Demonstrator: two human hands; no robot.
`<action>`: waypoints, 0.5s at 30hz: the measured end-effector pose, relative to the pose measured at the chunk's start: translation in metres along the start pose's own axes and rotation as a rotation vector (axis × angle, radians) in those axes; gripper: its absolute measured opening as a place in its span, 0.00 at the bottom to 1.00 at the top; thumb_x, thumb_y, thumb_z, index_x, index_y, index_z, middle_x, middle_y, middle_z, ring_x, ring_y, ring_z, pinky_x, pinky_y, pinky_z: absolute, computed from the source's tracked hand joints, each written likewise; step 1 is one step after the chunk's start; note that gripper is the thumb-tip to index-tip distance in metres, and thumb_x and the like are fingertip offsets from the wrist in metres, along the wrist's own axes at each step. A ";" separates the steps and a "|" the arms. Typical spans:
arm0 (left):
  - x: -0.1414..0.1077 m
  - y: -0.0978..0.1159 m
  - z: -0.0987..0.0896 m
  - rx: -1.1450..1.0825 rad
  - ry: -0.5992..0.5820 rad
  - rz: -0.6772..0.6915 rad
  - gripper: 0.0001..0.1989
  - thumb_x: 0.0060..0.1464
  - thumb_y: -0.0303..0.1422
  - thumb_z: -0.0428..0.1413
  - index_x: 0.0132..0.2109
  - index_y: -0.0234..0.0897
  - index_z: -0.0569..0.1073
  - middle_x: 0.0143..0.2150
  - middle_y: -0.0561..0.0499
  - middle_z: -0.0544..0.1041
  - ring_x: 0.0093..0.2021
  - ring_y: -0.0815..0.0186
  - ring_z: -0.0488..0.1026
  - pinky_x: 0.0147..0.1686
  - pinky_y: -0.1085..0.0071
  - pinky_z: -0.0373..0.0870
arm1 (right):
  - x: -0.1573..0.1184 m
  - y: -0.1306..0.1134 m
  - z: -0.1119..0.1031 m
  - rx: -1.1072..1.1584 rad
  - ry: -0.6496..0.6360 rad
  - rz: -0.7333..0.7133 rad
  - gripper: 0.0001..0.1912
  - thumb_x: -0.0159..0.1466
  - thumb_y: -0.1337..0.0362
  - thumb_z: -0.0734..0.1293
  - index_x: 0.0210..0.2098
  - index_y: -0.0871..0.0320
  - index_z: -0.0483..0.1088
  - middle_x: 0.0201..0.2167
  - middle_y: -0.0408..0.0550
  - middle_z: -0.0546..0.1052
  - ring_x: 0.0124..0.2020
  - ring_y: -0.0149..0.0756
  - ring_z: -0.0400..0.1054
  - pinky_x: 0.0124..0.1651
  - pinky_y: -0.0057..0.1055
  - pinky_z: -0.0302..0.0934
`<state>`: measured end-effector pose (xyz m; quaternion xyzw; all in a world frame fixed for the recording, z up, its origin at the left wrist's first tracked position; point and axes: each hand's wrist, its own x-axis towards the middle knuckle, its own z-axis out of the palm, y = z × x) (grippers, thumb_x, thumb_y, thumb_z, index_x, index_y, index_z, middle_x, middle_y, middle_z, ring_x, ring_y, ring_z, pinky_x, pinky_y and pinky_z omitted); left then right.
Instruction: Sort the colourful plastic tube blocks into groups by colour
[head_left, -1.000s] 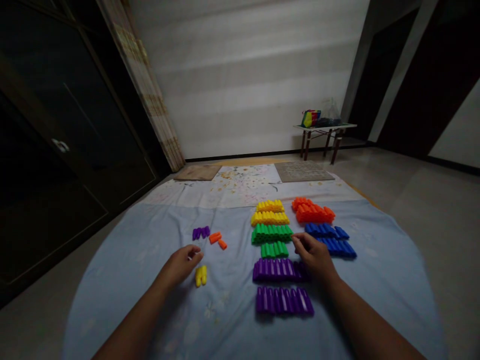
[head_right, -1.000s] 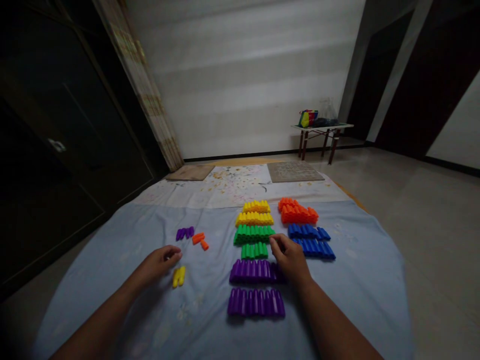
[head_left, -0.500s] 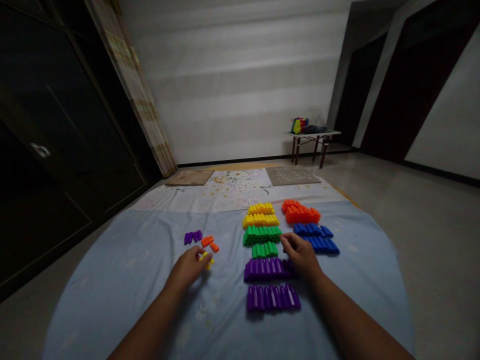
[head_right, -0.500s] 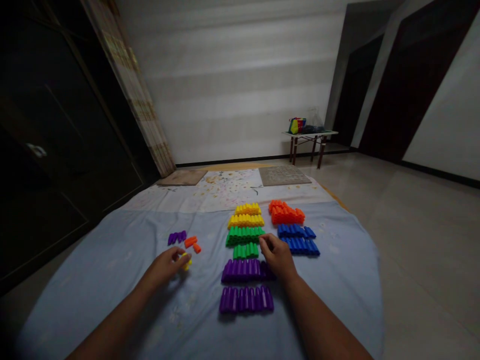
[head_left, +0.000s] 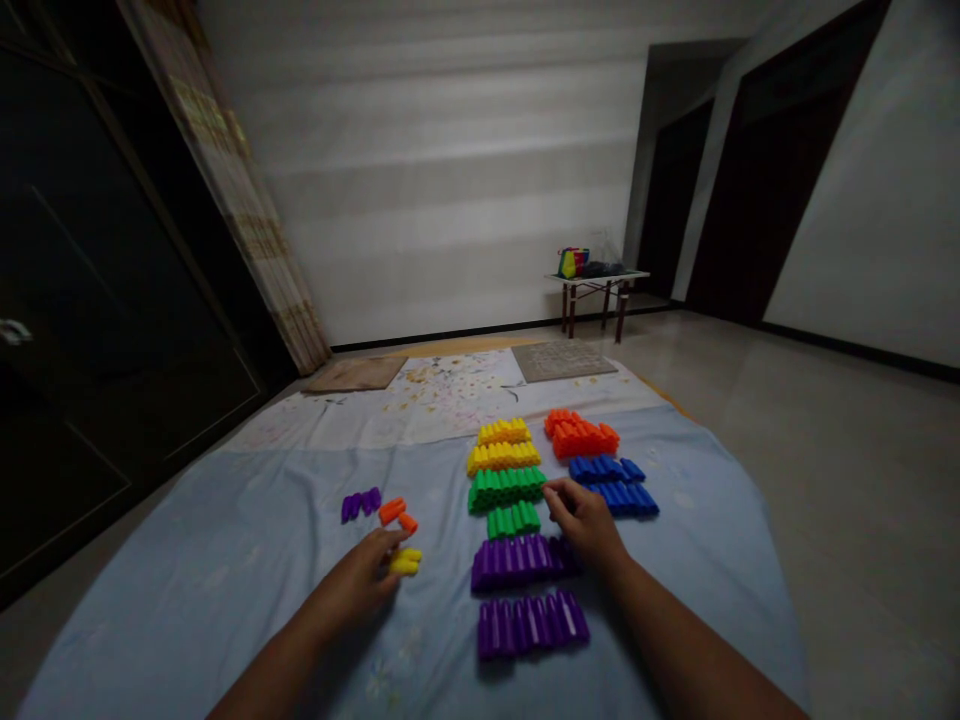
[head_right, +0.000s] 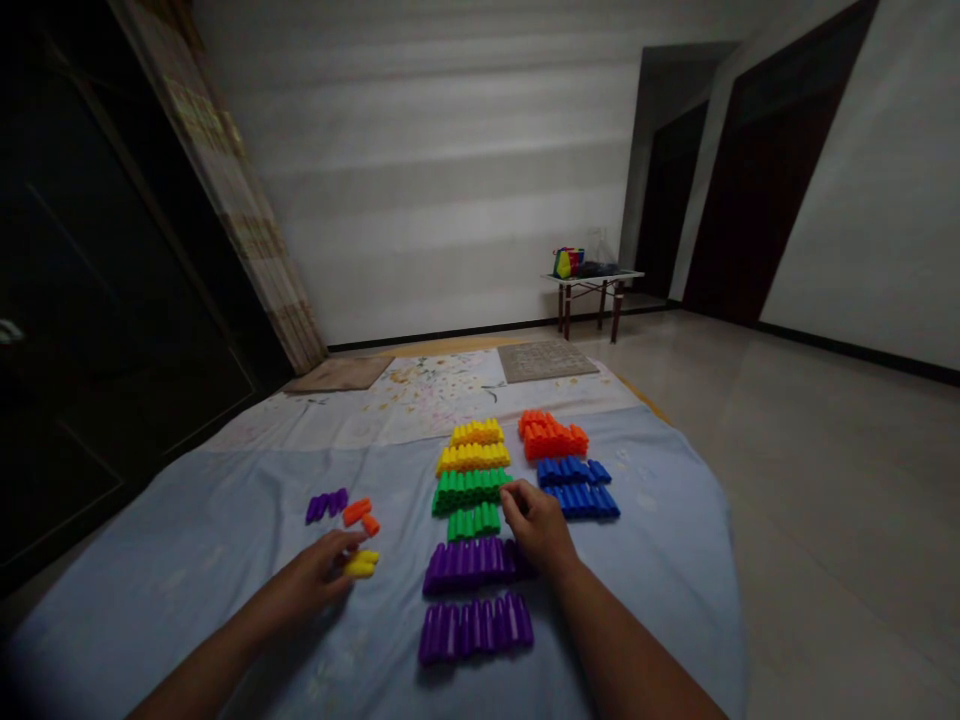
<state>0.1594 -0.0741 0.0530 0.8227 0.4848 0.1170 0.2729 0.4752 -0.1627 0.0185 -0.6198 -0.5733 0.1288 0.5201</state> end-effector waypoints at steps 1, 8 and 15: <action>0.000 0.002 0.001 0.023 -0.004 -0.007 0.25 0.43 0.37 0.52 0.50 0.35 0.68 0.42 0.45 0.73 0.39 0.64 0.71 0.42 0.68 0.65 | 0.000 0.000 0.000 -0.003 0.002 0.001 0.16 0.63 0.55 0.57 0.34 0.60 0.71 0.19 0.42 0.71 0.21 0.31 0.66 0.26 0.25 0.57; 0.012 0.006 0.011 0.187 0.046 -0.143 0.27 0.47 0.49 0.48 0.51 0.40 0.67 0.39 0.49 0.74 0.36 0.62 0.72 0.35 0.68 0.65 | 0.001 -0.002 0.001 0.004 0.005 0.001 0.16 0.63 0.56 0.57 0.33 0.59 0.71 0.18 0.42 0.71 0.21 0.30 0.65 0.25 0.25 0.57; 0.024 -0.009 0.004 0.151 -0.071 0.053 0.28 0.42 0.35 0.54 0.54 0.39 0.66 0.59 0.45 0.64 0.58 0.59 0.61 0.55 0.66 0.58 | 0.004 -0.001 -0.002 -0.034 0.014 -0.005 0.15 0.63 0.57 0.57 0.33 0.59 0.70 0.19 0.42 0.71 0.21 0.30 0.65 0.25 0.25 0.56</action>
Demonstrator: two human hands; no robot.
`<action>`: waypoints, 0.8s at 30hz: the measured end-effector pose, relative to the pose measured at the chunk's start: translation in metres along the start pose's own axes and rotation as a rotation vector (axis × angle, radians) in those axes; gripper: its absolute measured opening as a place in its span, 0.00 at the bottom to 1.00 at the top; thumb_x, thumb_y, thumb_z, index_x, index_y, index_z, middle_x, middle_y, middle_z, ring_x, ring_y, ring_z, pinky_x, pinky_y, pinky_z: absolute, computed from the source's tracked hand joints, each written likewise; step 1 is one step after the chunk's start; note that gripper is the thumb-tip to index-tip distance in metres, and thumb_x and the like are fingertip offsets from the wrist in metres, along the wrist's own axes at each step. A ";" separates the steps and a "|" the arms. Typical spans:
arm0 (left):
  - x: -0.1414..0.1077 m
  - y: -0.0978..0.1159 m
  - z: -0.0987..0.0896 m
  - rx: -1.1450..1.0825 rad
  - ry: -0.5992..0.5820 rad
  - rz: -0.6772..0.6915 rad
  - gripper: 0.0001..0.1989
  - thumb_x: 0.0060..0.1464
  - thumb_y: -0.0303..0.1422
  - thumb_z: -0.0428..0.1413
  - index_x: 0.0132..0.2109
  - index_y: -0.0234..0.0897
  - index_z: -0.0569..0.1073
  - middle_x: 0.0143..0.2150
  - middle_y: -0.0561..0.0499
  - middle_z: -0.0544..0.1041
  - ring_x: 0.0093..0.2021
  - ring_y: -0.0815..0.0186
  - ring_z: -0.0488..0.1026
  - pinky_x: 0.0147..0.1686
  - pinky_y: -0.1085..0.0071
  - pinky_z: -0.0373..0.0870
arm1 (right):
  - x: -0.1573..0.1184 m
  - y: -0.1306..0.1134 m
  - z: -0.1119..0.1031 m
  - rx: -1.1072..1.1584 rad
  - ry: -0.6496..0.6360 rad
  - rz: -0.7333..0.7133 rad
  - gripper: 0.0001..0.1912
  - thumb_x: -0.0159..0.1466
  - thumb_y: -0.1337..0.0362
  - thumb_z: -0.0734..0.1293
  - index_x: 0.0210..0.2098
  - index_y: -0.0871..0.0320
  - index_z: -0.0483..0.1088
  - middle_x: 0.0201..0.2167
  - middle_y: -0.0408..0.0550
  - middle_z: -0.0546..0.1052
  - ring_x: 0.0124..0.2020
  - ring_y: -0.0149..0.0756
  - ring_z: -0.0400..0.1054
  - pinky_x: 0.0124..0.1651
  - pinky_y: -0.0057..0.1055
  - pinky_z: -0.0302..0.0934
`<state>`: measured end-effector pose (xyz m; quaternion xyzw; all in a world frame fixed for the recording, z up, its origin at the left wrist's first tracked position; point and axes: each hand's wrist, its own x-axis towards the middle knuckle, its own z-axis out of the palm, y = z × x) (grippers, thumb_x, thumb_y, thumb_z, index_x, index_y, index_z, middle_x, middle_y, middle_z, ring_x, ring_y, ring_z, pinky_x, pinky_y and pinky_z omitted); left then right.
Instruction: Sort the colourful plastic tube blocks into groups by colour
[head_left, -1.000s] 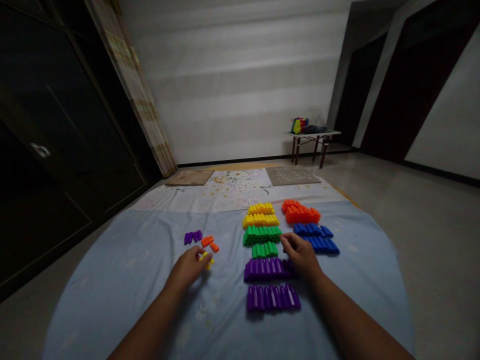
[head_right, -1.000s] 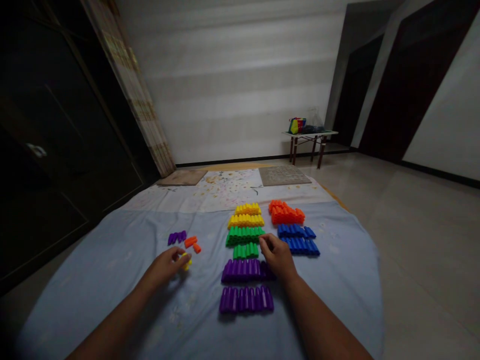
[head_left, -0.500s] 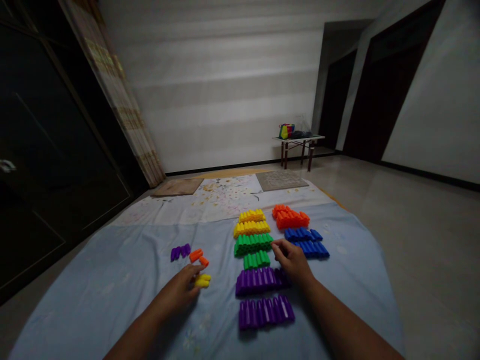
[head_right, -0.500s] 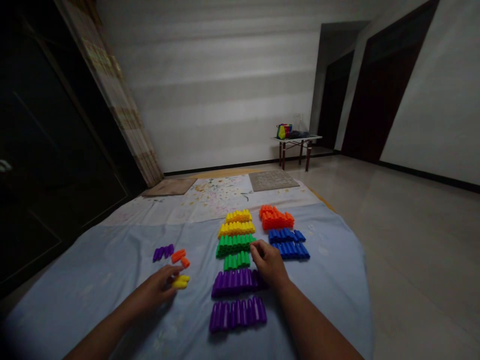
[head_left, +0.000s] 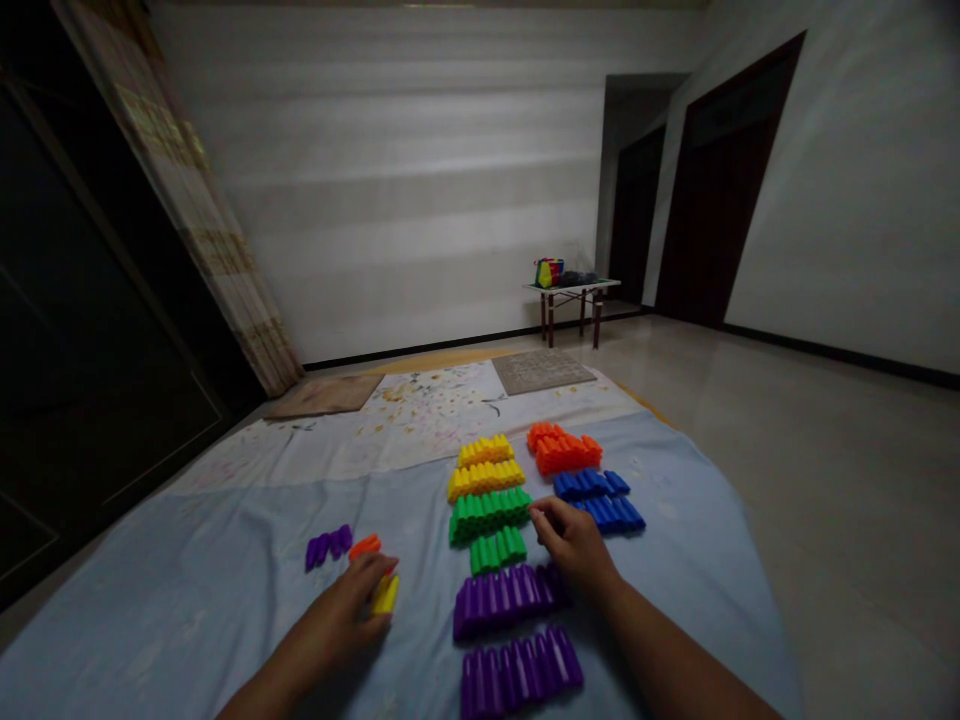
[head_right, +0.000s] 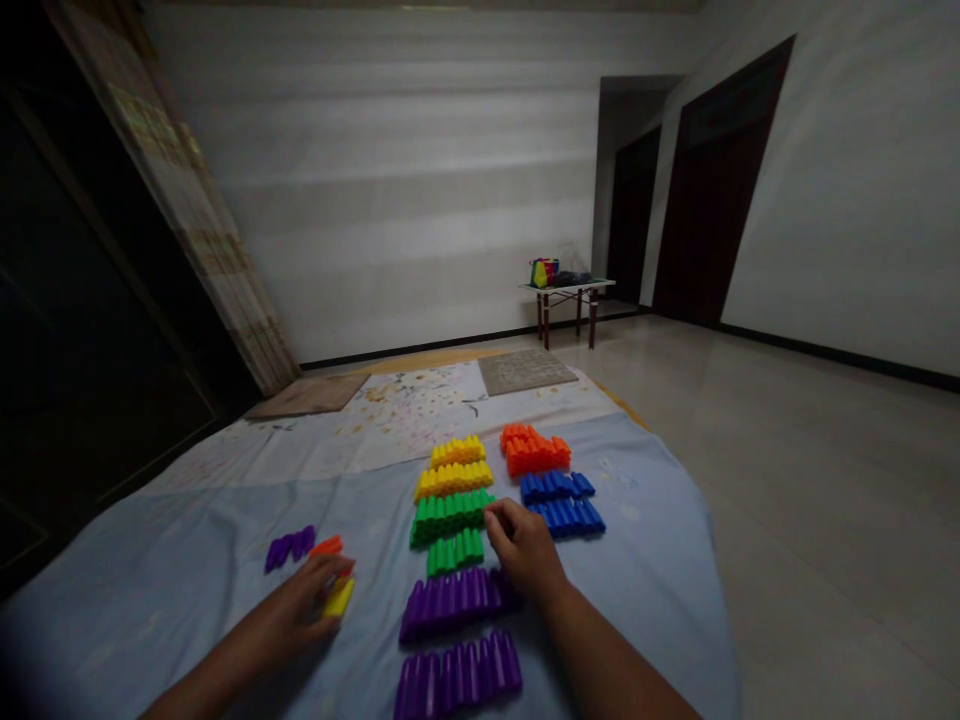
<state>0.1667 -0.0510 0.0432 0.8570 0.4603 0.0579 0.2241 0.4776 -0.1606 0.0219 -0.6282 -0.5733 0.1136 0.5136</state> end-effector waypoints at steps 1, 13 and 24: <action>0.001 -0.001 -0.002 -0.006 -0.020 0.006 0.27 0.41 0.33 0.53 0.52 0.40 0.68 0.58 0.45 0.65 0.57 0.59 0.63 0.55 0.67 0.58 | 0.000 0.000 0.000 -0.001 0.000 0.003 0.15 0.63 0.57 0.57 0.33 0.59 0.70 0.19 0.42 0.71 0.21 0.30 0.65 0.26 0.25 0.56; 0.004 0.003 -0.008 0.041 -0.099 0.003 0.14 0.41 0.32 0.52 0.38 0.41 0.72 0.42 0.49 0.73 0.40 0.62 0.70 0.43 0.69 0.64 | 0.001 0.001 0.004 0.057 0.000 0.019 0.15 0.63 0.57 0.57 0.33 0.59 0.70 0.18 0.42 0.70 0.20 0.30 0.64 0.24 0.24 0.55; 0.091 0.103 -0.031 -0.054 0.144 0.071 0.21 0.45 0.40 0.53 0.47 0.37 0.69 0.45 0.47 0.72 0.40 0.62 0.71 0.42 0.67 0.67 | -0.002 0.004 0.011 0.164 0.005 0.102 0.14 0.64 0.57 0.58 0.32 0.58 0.70 0.21 0.43 0.71 0.22 0.31 0.66 0.26 0.24 0.57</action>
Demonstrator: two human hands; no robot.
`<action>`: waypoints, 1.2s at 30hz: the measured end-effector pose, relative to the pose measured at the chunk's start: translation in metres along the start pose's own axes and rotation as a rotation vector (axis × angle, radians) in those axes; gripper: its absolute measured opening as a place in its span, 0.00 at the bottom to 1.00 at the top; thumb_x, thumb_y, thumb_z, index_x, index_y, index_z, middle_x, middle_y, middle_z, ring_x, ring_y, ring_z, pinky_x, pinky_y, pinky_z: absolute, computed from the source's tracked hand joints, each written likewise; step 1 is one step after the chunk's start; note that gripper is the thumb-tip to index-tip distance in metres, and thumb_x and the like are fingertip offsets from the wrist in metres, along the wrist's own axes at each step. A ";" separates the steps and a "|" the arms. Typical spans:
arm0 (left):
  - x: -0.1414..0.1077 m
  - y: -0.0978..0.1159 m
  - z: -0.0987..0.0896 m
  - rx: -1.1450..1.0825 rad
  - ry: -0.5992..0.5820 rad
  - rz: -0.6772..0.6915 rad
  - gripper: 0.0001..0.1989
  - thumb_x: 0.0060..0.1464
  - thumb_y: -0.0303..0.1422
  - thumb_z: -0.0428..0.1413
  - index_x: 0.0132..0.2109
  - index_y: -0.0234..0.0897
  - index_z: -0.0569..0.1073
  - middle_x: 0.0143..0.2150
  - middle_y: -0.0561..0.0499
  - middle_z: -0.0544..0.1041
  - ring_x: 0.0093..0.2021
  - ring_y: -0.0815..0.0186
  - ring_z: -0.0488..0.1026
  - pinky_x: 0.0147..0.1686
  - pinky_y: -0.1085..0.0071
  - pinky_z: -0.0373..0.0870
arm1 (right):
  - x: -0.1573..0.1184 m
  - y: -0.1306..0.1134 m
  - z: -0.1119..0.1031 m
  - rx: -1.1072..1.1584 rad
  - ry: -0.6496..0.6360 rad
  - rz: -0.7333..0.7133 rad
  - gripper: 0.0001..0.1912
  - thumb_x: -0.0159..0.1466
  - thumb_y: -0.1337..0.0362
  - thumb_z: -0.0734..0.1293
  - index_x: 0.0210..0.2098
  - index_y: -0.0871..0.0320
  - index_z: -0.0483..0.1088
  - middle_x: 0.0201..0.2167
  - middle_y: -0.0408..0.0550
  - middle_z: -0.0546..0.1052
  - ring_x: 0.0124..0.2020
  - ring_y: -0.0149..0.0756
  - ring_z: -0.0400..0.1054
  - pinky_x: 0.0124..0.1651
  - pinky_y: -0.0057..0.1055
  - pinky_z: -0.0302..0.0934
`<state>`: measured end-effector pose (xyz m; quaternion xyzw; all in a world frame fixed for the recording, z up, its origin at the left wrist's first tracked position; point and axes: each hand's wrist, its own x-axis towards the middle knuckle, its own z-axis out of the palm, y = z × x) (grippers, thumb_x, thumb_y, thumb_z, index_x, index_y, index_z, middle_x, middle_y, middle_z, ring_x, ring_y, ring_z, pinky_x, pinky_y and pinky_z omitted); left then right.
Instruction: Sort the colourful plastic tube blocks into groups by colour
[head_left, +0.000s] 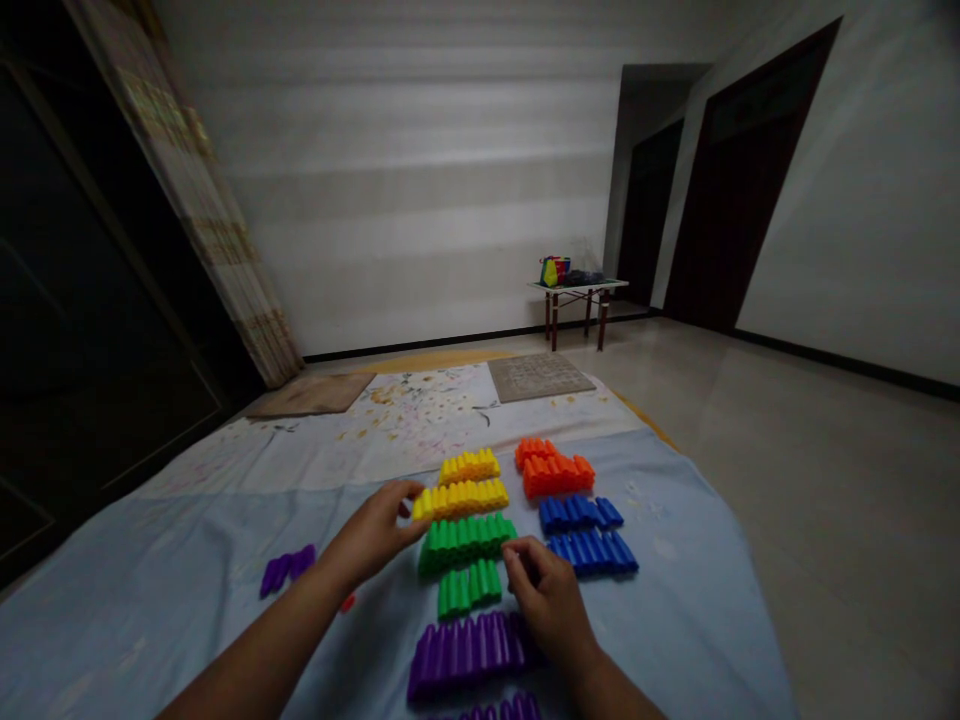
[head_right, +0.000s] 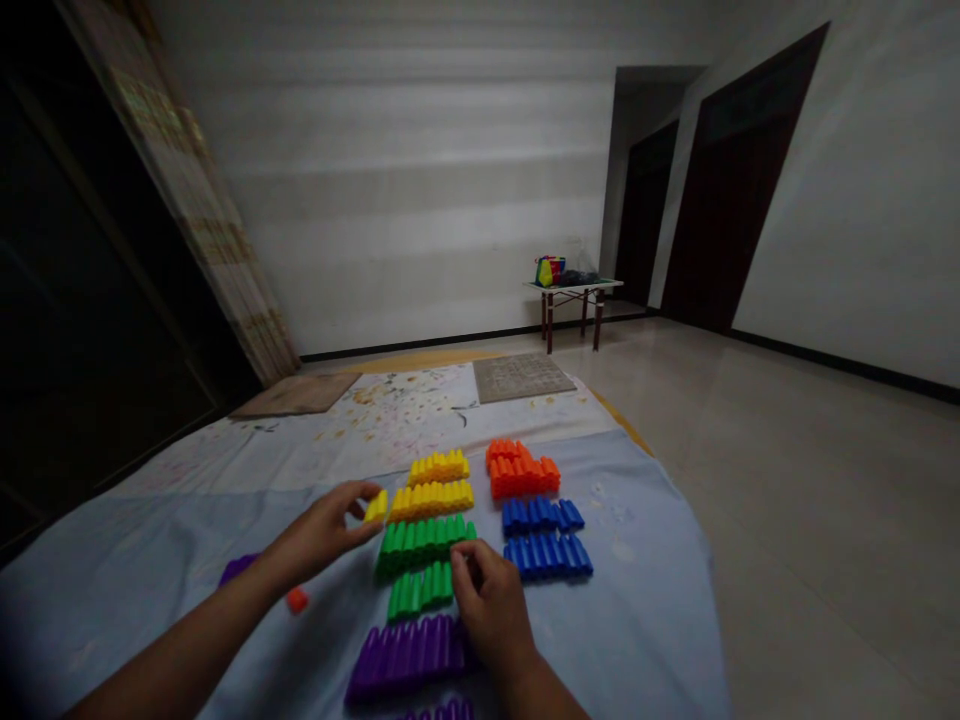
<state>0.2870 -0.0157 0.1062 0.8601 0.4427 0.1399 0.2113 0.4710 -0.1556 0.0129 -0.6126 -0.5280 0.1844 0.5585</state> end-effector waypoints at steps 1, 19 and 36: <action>0.011 0.010 0.006 0.028 0.002 0.027 0.21 0.45 0.39 0.54 0.47 0.37 0.69 0.45 0.46 0.72 0.40 0.63 0.71 0.42 0.68 0.66 | 0.000 0.000 0.000 0.007 0.006 0.002 0.14 0.64 0.57 0.58 0.32 0.58 0.70 0.21 0.43 0.72 0.23 0.31 0.66 0.26 0.24 0.57; 0.086 0.042 0.070 0.401 -0.068 -0.037 0.24 0.38 0.42 0.58 0.46 0.44 0.73 0.47 0.46 0.74 0.50 0.54 0.66 0.48 0.61 0.58 | 0.005 -0.006 -0.009 -0.041 0.057 -0.039 0.11 0.64 0.62 0.58 0.32 0.59 0.70 0.22 0.43 0.72 0.24 0.29 0.65 0.28 0.23 0.55; 0.001 -0.038 -0.026 0.147 0.189 -0.149 0.23 0.51 0.45 0.46 0.47 0.35 0.70 0.45 0.46 0.74 0.45 0.62 0.70 0.46 0.66 0.63 | 0.001 0.004 -0.008 -0.111 0.025 -0.057 0.14 0.64 0.58 0.57 0.34 0.59 0.70 0.22 0.43 0.72 0.24 0.30 0.66 0.28 0.25 0.56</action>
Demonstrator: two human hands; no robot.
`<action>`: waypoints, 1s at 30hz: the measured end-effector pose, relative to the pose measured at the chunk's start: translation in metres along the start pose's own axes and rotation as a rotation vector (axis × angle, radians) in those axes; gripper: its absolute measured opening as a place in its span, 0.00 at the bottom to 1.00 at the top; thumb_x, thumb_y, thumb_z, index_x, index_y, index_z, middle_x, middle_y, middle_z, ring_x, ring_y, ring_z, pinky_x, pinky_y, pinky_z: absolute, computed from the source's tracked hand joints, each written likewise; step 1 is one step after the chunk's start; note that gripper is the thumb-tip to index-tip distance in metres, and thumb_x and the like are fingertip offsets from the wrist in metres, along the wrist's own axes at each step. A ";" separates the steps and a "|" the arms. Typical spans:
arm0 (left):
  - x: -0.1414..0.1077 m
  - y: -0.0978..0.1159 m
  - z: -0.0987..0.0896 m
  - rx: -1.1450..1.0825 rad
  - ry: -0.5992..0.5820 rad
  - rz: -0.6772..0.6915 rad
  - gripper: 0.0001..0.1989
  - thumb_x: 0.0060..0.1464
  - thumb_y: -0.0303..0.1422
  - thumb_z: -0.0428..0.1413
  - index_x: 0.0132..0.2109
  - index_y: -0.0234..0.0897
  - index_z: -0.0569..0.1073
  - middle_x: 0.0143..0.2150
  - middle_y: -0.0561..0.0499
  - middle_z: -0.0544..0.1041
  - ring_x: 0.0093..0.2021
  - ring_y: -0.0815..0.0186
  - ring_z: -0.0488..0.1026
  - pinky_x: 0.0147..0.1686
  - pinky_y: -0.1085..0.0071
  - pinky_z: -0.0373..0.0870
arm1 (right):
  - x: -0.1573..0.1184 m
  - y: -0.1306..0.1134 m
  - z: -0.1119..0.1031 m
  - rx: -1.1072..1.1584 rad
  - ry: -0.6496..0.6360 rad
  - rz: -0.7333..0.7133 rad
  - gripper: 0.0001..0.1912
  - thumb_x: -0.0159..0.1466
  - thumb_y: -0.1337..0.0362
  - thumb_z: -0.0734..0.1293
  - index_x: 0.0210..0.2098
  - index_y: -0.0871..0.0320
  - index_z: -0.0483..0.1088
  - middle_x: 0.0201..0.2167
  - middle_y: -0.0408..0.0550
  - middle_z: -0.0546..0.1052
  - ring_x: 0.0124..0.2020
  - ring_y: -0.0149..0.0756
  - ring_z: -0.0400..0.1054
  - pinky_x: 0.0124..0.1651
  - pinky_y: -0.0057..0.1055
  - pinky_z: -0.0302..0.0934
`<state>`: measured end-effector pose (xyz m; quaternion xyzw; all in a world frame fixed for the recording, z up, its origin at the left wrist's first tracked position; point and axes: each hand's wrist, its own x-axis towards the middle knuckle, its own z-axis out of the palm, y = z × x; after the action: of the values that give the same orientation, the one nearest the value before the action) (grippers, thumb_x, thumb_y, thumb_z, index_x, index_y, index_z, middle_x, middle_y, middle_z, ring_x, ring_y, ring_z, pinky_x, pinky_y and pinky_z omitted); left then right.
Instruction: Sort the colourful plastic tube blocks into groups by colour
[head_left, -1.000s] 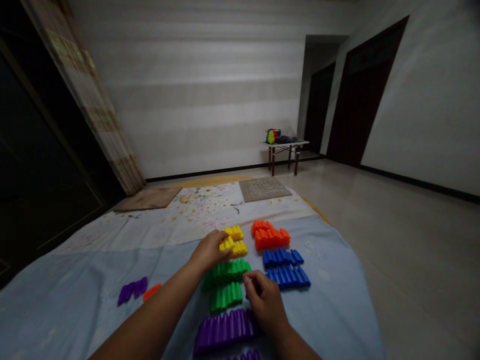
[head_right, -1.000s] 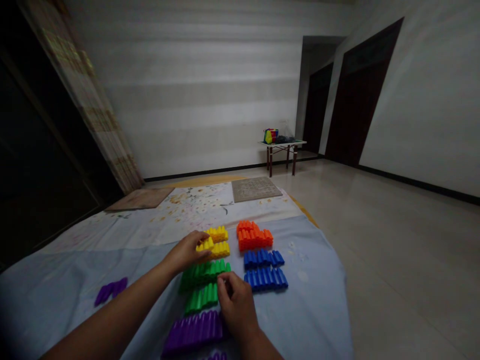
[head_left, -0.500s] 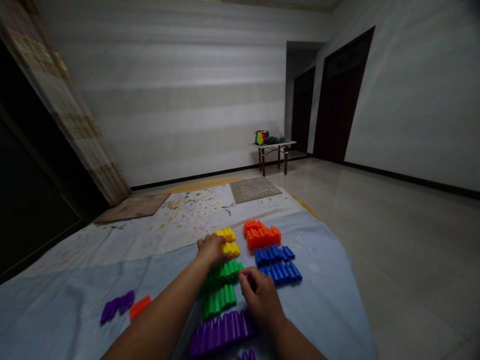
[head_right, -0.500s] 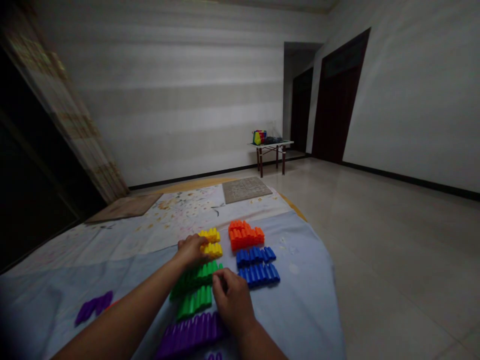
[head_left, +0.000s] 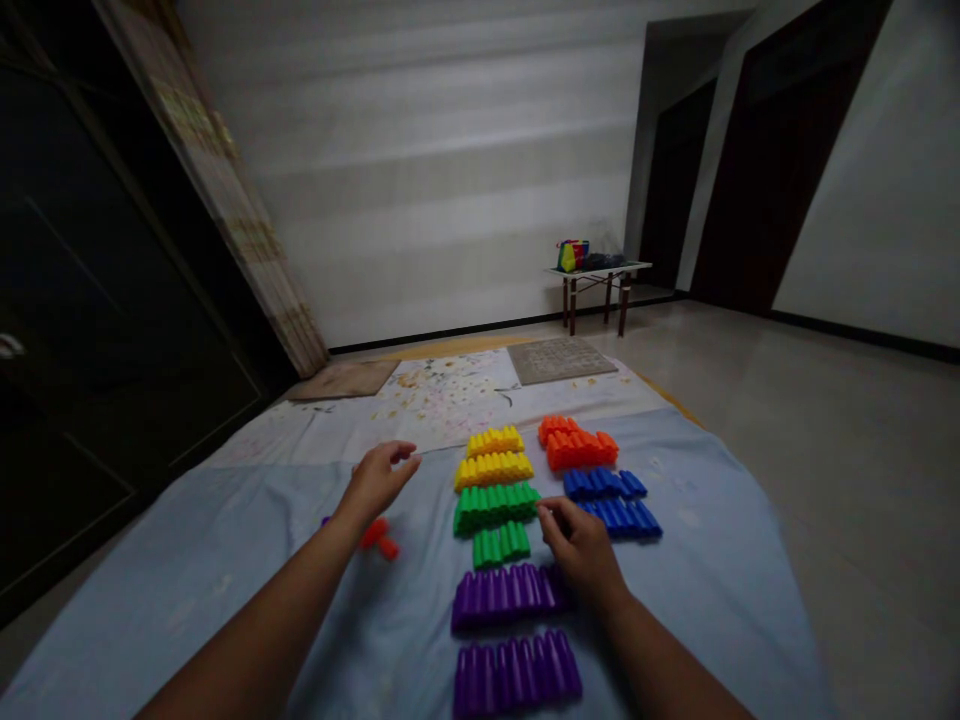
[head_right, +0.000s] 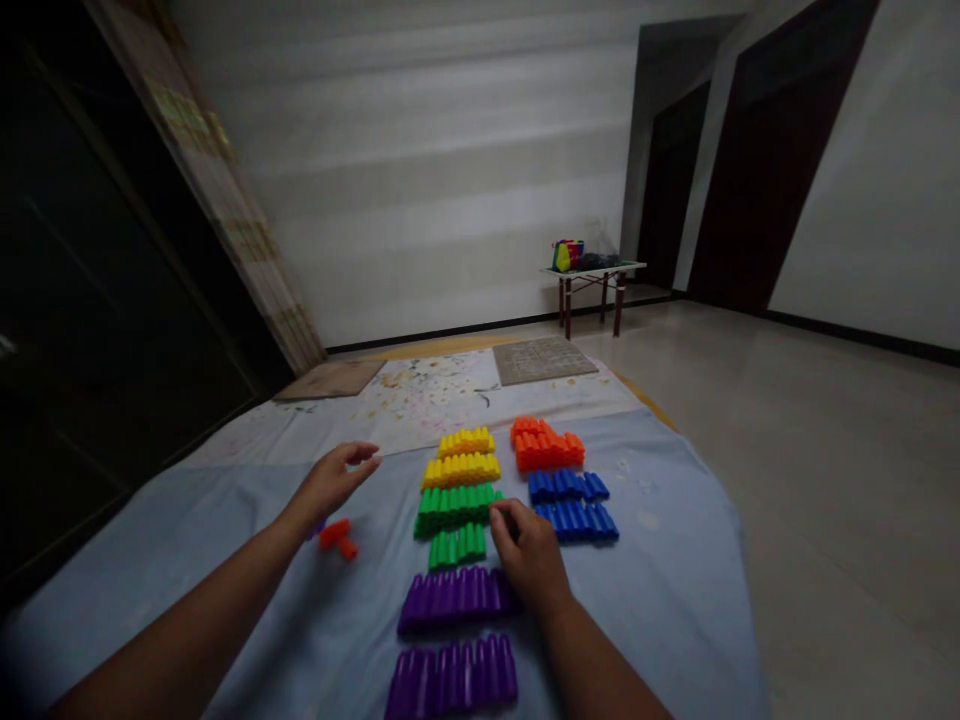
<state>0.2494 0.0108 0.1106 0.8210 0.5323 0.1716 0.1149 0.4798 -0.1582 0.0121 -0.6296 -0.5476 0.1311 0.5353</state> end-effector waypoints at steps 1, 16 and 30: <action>-0.007 -0.014 -0.003 -0.011 -0.025 -0.014 0.23 0.50 0.45 0.46 0.46 0.34 0.70 0.43 0.46 0.75 0.44 0.63 0.71 0.45 0.68 0.65 | 0.000 0.000 0.000 -0.001 -0.001 -0.001 0.14 0.64 0.58 0.57 0.34 0.59 0.70 0.22 0.43 0.72 0.24 0.30 0.66 0.28 0.25 0.56; -0.063 -0.087 0.024 0.148 -0.185 0.008 0.19 0.50 0.34 0.47 0.47 0.38 0.73 0.50 0.43 0.73 0.54 0.57 0.66 0.54 0.62 0.57 | -0.002 0.000 0.000 -0.032 -0.010 -0.013 0.16 0.64 0.56 0.56 0.33 0.59 0.70 0.20 0.43 0.71 0.22 0.30 0.65 0.26 0.25 0.56; -0.064 -0.107 0.031 0.129 -0.192 0.040 0.19 0.43 0.41 0.49 0.40 0.36 0.71 0.36 0.48 0.72 0.37 0.61 0.71 0.38 0.69 0.65 | 0.003 -0.012 -0.004 -0.081 0.036 -0.065 0.15 0.63 0.59 0.57 0.32 0.60 0.71 0.19 0.42 0.71 0.21 0.29 0.64 0.26 0.23 0.54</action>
<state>0.1485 -0.0046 0.0323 0.8497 0.5124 0.0598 0.1089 0.4778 -0.1596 0.0247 -0.6349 -0.5629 0.0801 0.5230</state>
